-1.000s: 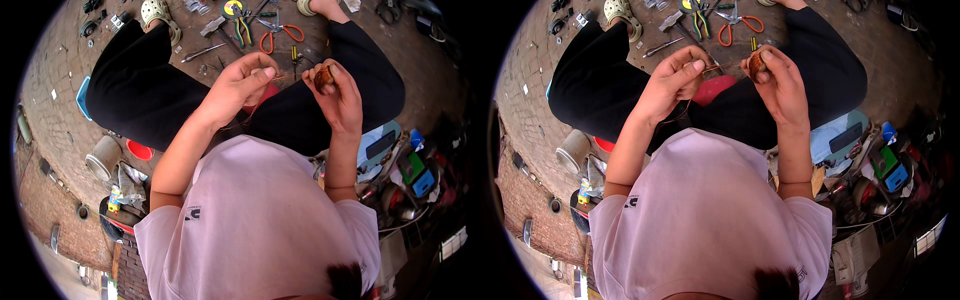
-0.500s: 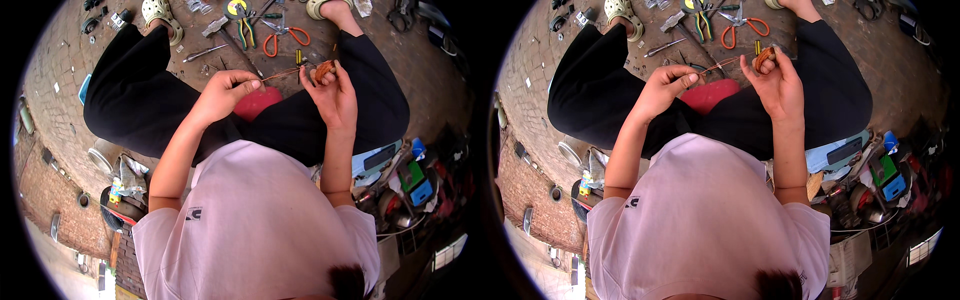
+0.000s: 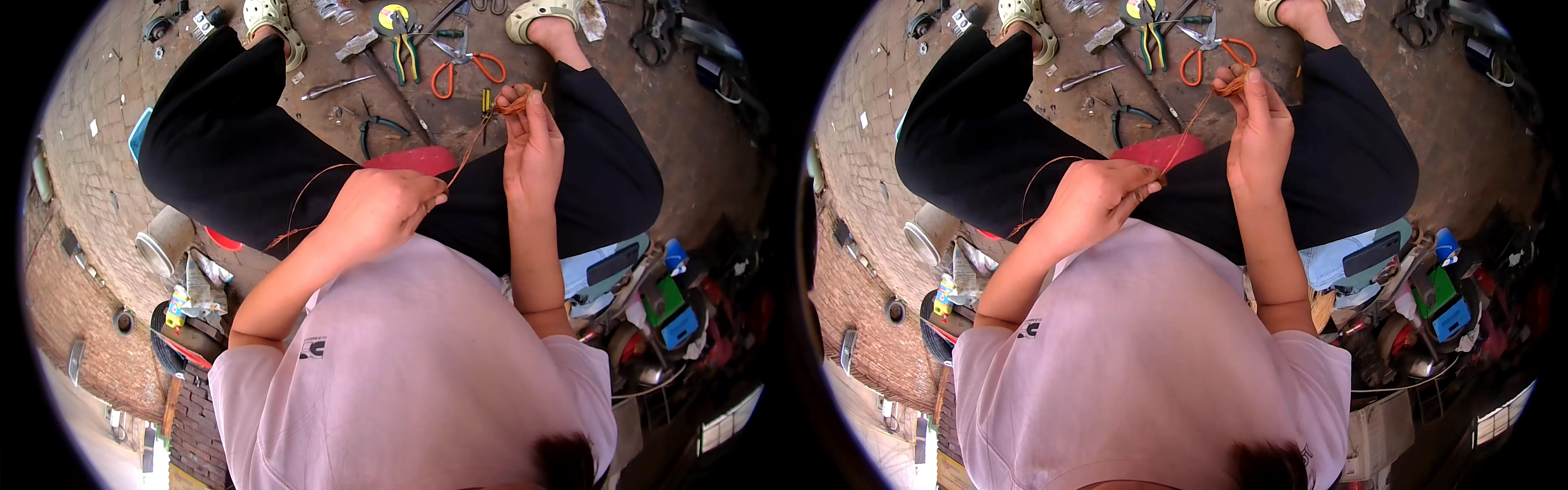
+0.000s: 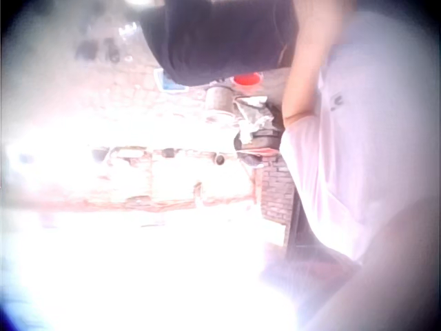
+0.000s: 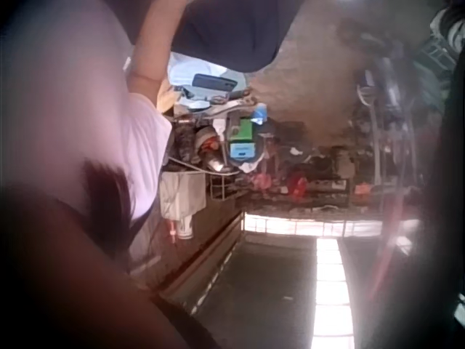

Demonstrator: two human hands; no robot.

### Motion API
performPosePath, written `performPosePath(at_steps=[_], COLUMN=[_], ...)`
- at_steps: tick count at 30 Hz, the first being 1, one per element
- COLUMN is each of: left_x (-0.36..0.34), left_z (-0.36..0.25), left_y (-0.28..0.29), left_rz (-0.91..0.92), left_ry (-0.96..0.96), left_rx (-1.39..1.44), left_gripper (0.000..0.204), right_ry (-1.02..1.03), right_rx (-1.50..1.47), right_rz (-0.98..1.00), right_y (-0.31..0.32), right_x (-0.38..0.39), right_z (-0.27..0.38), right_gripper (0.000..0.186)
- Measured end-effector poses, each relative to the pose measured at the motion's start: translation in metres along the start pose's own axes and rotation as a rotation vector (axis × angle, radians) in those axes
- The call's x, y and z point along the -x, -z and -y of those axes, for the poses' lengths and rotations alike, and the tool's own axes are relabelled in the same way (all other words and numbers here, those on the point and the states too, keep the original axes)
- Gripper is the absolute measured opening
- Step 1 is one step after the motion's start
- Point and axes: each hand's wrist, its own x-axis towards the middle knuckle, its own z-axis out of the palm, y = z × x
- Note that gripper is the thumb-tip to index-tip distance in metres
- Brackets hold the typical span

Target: The person sits and repeatedly winds a thin copper wire around their fingers to form a small coil. They adjust the coil and continue winding the wire by hand throughout the clip.

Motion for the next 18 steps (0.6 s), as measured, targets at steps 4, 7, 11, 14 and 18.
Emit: performPosePath(at_steps=[4,7,11,14,18], left_x=[0.012,0.021,0.043,0.056,0.070], left_z=[-0.025,-0.038,-0.027,-0.025,-0.037], left_y=[0.014,0.019,-0.001,-0.006,0.009], left_rz=[0.077,0.163,0.215,0.136,-0.039], left_ry=[-0.067,-0.136,-0.167,-0.163,-0.138], left_rx=[-0.009,-0.035,-0.198,-0.253,-0.193], left_gripper=[0.011,0.011,0.007,0.007,0.007], right_ry=[0.286,0.191,-0.257,-0.209,0.287], right_rx=[0.310,0.227,-0.305,-0.331,0.139], right_rz=[0.077,0.149,0.181,0.167,0.163], right_y=[-0.012,-0.013,0.000,-0.005,-0.009], right_x=[0.027,0.044,0.044,0.054,0.075], right_z=[-0.007,-0.007,0.004,0.005,-0.009], right_gripper=[0.025,0.025,0.024,0.024,0.022])
